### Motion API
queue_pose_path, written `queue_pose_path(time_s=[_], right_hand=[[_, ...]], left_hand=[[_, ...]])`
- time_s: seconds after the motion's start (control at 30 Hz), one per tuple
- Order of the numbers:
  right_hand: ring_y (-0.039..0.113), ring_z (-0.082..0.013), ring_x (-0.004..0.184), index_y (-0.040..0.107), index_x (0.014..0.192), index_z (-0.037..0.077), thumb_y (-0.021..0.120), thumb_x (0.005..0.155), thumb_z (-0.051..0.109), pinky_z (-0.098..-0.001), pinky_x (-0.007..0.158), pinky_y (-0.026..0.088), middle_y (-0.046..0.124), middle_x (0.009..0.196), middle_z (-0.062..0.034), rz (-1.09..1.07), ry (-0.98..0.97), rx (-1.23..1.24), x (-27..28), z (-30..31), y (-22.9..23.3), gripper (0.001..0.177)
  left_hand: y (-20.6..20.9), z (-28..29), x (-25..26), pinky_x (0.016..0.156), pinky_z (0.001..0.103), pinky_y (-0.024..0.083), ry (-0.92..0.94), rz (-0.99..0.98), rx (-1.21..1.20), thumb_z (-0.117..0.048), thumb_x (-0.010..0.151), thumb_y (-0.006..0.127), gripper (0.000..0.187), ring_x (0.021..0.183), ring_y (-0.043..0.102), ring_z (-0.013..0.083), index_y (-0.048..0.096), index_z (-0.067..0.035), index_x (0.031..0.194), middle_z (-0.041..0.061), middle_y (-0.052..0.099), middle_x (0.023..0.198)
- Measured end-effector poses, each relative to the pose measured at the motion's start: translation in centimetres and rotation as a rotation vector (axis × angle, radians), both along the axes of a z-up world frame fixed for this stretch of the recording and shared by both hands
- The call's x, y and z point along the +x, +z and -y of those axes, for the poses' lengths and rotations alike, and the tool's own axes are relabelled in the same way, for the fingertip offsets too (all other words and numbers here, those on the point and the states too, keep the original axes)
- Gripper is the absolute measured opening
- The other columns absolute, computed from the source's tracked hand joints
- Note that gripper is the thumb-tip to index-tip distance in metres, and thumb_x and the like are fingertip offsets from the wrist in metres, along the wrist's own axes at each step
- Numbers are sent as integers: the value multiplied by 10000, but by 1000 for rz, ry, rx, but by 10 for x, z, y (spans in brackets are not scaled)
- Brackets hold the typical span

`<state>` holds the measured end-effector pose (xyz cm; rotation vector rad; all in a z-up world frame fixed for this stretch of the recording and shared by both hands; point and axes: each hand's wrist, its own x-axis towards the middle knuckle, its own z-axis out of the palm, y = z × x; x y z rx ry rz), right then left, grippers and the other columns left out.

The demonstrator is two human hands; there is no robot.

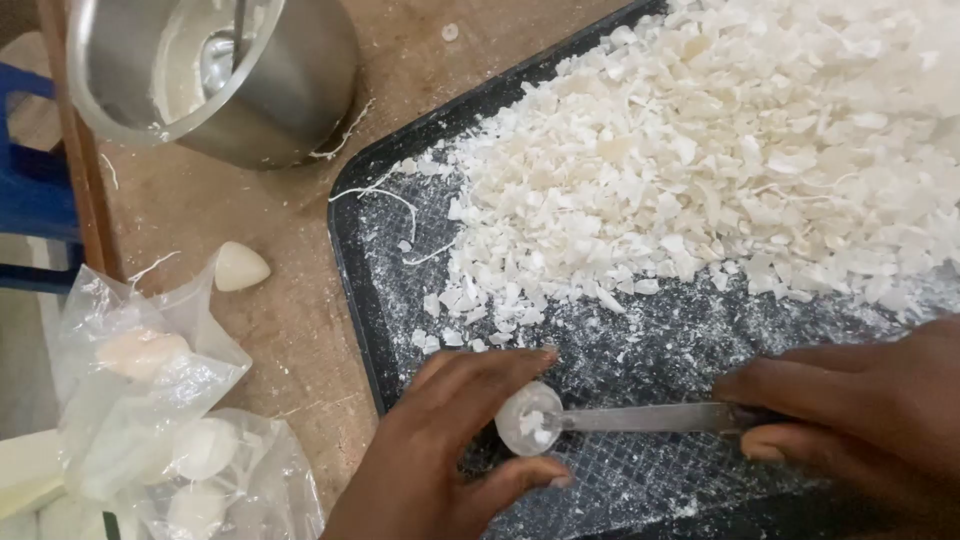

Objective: Using a small metal tool to create holes or prepare wax components for candle making.

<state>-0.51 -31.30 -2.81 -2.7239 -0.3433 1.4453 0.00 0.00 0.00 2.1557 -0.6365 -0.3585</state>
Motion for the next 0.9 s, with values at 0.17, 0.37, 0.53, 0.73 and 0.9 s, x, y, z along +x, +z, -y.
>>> queue_pose_path(time_s=[0.17, 0.37, 0.53, 0.73, 0.9], right_hand=[[755, -37, 789, 665, 1257, 412, 596, 873, 578, -302, 722, 618, 738, 895, 137, 344, 42, 177, -9, 15, -15, 424], [706, -124, 900, 515, 1342, 323, 411, 960, 674, -355, 752, 623, 630, 987, 46, 173, 544, -61, 8, -33, 24, 530], [711, -219, 861, 428, 1375, 82, 366, 974, 778, -405, 710, 613, 596, 1092, -110, 64, 786, -1, 23, -41, 31, 806], [718, -152, 693, 478, 1230, 210, 510, 947, 748, -304, 543, 595, 627, 946, -9, -127, 398, -21, 40, -63, 48, 609], [523, -147, 478, 654, 923, 219, 364, 1035, 513, -323, 523, 472, 612, 613, -7, -339, 64, 118, 57, -61, 43, 428]], left_hand=[[7, -16, 4, 1028, 460, 508, -161, -111, -60, -231, 911, 746, 621, 1274, 627, 293, 555, -122, 1492, 113, 692, 1387], [6, -13, 5, 958, 413, 546, -135, -169, 14, -208, 925, 724, 514, 1139, 665, 245, 624, -152, 1426, 66, 716, 1218], [1, -11, 5, 897, 392, 582, -92, -20, 47, -161, 859, 771, 423, 1080, 701, 234, 705, -102, 1273, 63, 725, 1142], [-6, -7, 2, 810, 369, 604, -21, 125, 18, -182, 810, 836, 367, 981, 721, 197, 753, -82, 1154, 35, 743, 1055], [-11, -5, 3, 771, 335, 623, 71, 258, -18, -164, 758, 889, 380, 961, 728, 183, 746, -62, 1094, 47, 753, 1053]])
